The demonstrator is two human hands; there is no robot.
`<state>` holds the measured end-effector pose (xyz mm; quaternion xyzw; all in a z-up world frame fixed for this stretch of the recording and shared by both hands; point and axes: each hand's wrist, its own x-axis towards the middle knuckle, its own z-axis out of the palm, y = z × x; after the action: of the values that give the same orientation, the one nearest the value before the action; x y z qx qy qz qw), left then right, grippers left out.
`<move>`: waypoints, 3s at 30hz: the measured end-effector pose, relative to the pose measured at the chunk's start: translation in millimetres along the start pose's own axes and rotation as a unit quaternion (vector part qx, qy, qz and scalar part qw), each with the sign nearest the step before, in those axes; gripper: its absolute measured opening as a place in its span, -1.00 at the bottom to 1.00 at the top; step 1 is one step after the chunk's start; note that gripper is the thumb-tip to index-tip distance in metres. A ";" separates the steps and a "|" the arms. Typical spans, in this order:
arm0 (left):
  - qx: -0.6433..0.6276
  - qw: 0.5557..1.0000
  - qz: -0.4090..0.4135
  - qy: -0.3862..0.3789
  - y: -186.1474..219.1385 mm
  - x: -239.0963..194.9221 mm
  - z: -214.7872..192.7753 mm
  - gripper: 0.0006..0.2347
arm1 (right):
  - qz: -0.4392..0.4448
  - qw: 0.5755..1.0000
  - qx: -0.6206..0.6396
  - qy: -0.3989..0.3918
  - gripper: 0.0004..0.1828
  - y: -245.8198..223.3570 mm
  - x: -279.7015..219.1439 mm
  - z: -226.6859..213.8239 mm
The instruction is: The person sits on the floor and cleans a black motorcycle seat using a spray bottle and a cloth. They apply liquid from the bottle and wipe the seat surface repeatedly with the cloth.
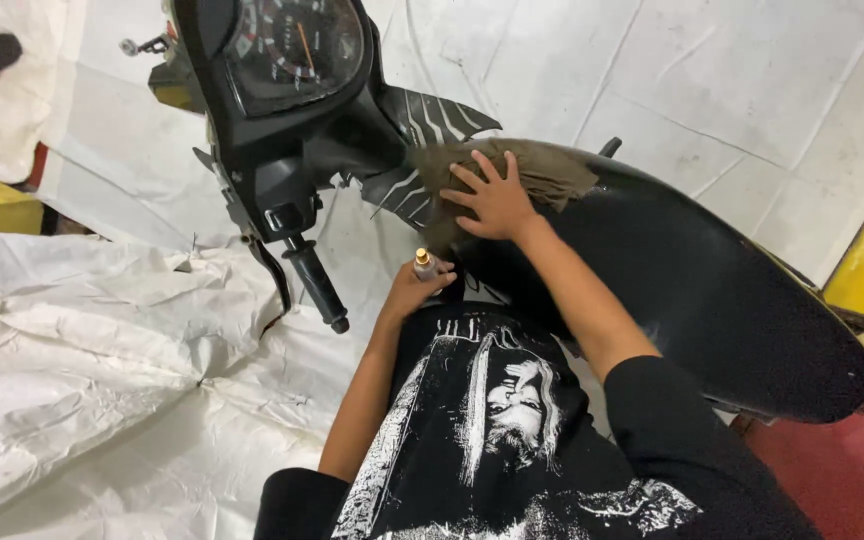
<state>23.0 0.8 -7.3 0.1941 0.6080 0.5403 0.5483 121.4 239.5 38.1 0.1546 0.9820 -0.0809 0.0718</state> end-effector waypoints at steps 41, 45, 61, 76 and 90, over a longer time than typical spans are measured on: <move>0.121 0.979 0.149 -0.065 58.2 44.2 56.3 -0.73 | 0.344 0.932 0.014 0.116 -0.44 -4.8 -221.9 37.1; 0.149 0.973 0.160 -0.073 73.8 57.3 73.7 -0.70 | 0.562 0.818 -0.003 0.122 -0.48 -31.0 -200.1 1.0; 0.231 0.930 0.104 -0.267 65.1 139.0 69.9 -0.68 | 0.463 0.880 0.080 0.061 -0.46 -75.8 -228.2 38.0; 0.272 0.911 0.145 -0.274 61.0 124.5 64.3 -0.41 | 0.588 0.801 0.026 0.107 -0.51 -77.7 -315.4 46.8; 0.082 0.965 0.052 -0.244 49.1 28.5 125.3 -0.61 | 0.675 0.684 -0.039 0.275 -0.67 -36.5 -367.2 42.9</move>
<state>106.1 96.8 45.5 0.3953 0.4869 0.4529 0.6336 460.7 90.1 62.2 0.7881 0.5898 0.0737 -0.1600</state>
